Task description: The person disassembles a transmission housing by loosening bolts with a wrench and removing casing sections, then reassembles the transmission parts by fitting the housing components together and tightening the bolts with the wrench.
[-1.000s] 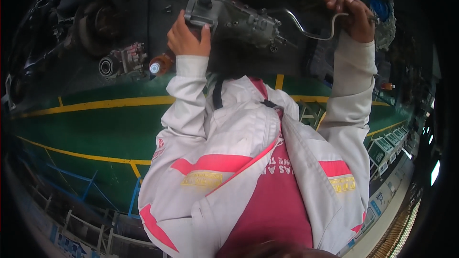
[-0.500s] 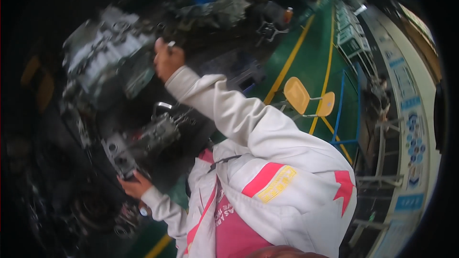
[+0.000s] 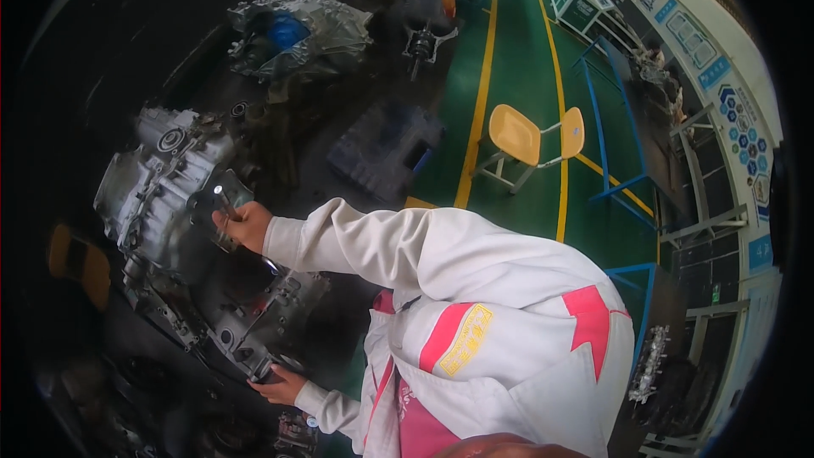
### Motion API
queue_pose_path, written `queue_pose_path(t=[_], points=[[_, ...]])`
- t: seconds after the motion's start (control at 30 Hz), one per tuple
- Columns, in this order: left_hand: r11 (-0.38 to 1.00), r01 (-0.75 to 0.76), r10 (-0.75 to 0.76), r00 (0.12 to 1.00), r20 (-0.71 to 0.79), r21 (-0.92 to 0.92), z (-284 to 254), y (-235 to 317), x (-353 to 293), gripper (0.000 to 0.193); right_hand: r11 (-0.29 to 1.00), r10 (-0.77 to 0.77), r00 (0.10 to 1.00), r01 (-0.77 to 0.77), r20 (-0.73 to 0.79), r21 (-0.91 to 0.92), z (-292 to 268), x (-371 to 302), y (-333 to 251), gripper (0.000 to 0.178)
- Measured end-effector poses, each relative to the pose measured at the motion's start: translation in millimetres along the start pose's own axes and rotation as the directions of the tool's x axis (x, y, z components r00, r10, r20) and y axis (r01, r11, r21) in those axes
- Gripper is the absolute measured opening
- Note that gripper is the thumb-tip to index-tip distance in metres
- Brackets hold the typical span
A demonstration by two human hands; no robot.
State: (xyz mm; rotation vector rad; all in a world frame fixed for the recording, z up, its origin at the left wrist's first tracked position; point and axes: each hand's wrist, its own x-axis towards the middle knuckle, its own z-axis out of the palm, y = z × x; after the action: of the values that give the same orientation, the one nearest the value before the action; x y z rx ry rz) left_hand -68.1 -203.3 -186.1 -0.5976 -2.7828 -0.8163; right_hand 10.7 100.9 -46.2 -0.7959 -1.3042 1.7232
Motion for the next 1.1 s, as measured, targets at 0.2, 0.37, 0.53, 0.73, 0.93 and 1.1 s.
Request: queue_pose_path(t=[0.2,0.37,0.53,0.73,0.93,1.1], points=[[0.998,0.056,-0.057,0.998,0.015,0.038,-5.2,0.0,10.1,0.073,0.996,0.084,0.991,-0.088,-0.107,-0.029,16.1,-0.8,2.8,0.046],[0.998,0.068,-0.068,0.997,0.045,-0.001,-24.8,-1.1,2.8,0.073,0.993,-0.103,0.977,0.112,0.189,-0.039,21.0,-29.8,-30.1,0.035],[0.978,0.027,-0.005,0.994,0.105,-0.206,-21.1,13.9,-7.6,0.073,0.954,-0.080,0.937,0.171,0.340,-0.247,-23.7,-41.4,-65.3,0.029],[0.974,0.140,-0.109,0.979,0.172,-0.176,-39.3,29.0,-6.4,0.072,0.849,0.095,0.937,0.100,0.336,-0.519,-51.6,-40.8,-91.9,0.056],[0.961,0.197,-0.157,0.966,0.203,-0.193,-41.2,28.0,-1.2,0.074,0.814,0.113,0.953,0.074,0.282,-0.576,-54.8,-58.8,-100.0,0.054],[0.959,0.214,-0.175,0.962,0.208,-0.183,-40.5,28.9,-2.8,0.075,0.822,0.146,0.943,0.054,0.301,-0.567,-57.0,-62.5,-107.4,0.053]])
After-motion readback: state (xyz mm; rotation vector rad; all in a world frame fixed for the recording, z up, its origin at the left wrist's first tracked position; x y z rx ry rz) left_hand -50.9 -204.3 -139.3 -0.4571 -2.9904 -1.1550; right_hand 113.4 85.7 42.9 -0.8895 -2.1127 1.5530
